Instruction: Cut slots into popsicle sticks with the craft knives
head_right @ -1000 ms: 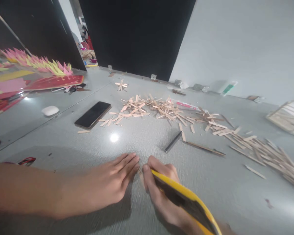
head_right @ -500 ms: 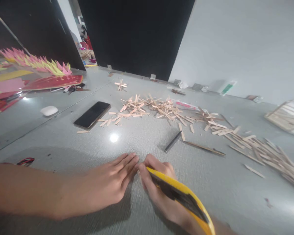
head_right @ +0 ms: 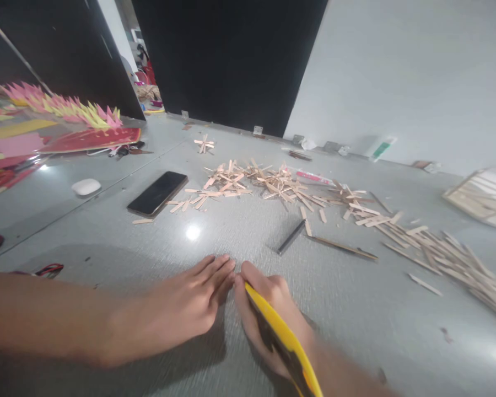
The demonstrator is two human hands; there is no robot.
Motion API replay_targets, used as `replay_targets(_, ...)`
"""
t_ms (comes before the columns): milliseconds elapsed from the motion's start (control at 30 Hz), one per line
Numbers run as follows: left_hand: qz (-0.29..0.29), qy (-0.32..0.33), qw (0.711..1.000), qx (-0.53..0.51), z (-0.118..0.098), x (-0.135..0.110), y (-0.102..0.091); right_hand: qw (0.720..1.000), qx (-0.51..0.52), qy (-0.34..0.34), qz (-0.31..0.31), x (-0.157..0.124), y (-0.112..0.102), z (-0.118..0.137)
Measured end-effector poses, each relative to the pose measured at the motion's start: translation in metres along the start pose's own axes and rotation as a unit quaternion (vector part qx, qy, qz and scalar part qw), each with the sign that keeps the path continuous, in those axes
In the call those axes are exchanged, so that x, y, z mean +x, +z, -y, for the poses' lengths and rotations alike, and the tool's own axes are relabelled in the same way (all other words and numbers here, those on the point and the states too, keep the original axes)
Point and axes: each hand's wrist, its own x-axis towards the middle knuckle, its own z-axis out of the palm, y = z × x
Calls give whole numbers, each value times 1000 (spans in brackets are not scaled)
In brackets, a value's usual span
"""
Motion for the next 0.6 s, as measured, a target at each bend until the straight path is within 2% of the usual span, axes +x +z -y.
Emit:
replay_targets(300,-2,0,1000,-5,2,0,2,1000,9,-2,16,-1,-3,-3)
replay_targets(600,-6,17,1000,-1,5,0,-1,996,45,75,32,2,-13,4)
